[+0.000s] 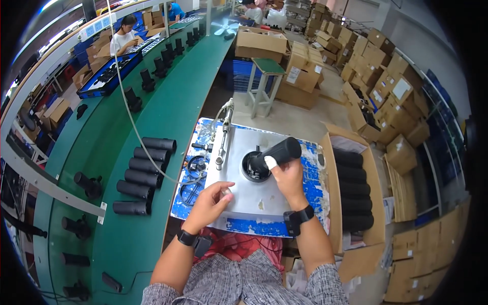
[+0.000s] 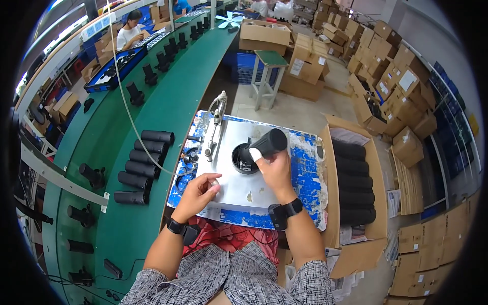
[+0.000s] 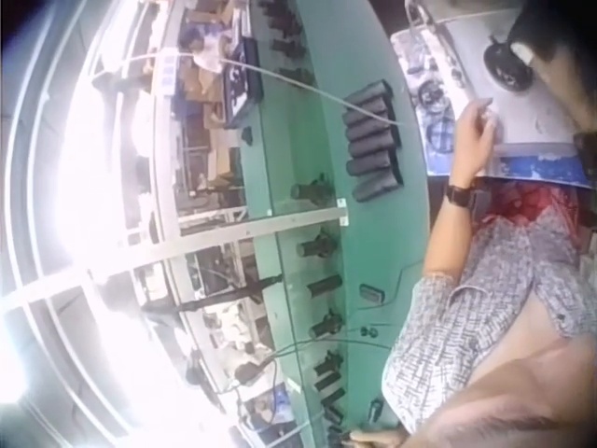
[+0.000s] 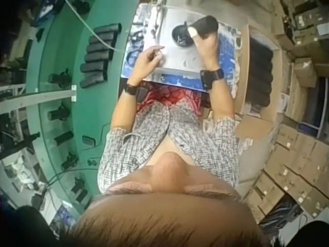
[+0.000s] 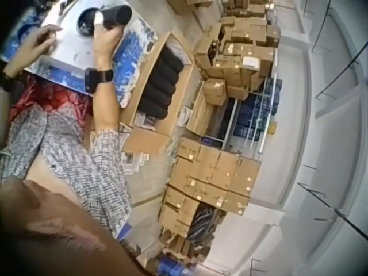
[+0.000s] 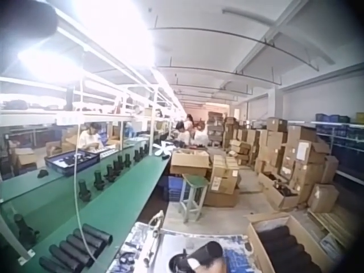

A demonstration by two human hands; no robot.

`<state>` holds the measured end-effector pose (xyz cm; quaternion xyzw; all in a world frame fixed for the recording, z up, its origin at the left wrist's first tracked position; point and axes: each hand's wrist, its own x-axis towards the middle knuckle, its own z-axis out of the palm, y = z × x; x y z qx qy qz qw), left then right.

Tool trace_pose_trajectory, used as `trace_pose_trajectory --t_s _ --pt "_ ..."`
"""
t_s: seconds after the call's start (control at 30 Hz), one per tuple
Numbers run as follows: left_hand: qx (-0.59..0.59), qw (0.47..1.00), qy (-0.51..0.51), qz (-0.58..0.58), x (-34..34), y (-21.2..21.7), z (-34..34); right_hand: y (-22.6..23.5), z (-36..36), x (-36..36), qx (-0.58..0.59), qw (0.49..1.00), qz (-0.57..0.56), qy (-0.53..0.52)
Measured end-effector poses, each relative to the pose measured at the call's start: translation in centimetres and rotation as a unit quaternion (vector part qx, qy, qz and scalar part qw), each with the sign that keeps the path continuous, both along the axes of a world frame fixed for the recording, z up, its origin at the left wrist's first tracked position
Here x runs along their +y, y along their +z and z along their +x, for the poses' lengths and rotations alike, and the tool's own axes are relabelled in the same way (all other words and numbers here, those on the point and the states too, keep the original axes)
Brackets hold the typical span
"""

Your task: The person picks up a base, places it on the machine, and then retrieves a cylinder from a conveyor belt to fit onto it. They remove the assembled unit, place it in a box, and repeat the process.

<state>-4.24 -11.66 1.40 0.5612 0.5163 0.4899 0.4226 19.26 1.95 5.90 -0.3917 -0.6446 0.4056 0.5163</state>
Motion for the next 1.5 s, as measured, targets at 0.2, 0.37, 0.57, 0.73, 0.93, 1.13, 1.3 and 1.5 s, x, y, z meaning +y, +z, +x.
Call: trace_pose_trajectory --t_s 0.2,0.37,0.57,0.73,0.93,1.13,1.3,1.5 --pt "-0.010 1.000 0.002 0.023 -0.4 -0.8 -0.1 1.8 -1.6 0.5 -0.219 0.962 0.146 -0.071" --pt "0.018 0.999 -0.003 0.028 -0.8 -0.4 -0.2 2.1 -1.2 -0.5 -0.252 0.958 0.127 -0.052" --pt "0.007 1.000 -0.003 0.029 -0.6 0.2 -0.1 1.2 -1.6 1.3 -0.240 0.970 0.034 -0.008" --pt "0.033 0.998 0.002 0.048 -1.0 0.3 -0.2 1.7 -1.2 1.3 -0.237 0.968 0.077 0.021" --pt "0.048 0.997 0.004 0.066 -0.9 0.2 -0.1 2.8 -0.7 3.0 -0.283 0.950 0.072 0.112" --pt "0.036 0.998 0.006 0.058 -1.1 0.7 -0.1 1.6 0.3 3.9 -0.257 0.957 0.037 0.128" --pt "0.050 0.996 0.000 0.069 -0.9 0.6 0.1 2.4 1.1 5.2 -0.287 0.934 0.072 0.199" --pt "0.044 0.998 0.005 0.046 -1.3 0.6 -0.3 1.8 -0.4 2.0 -0.280 0.956 0.047 0.073"
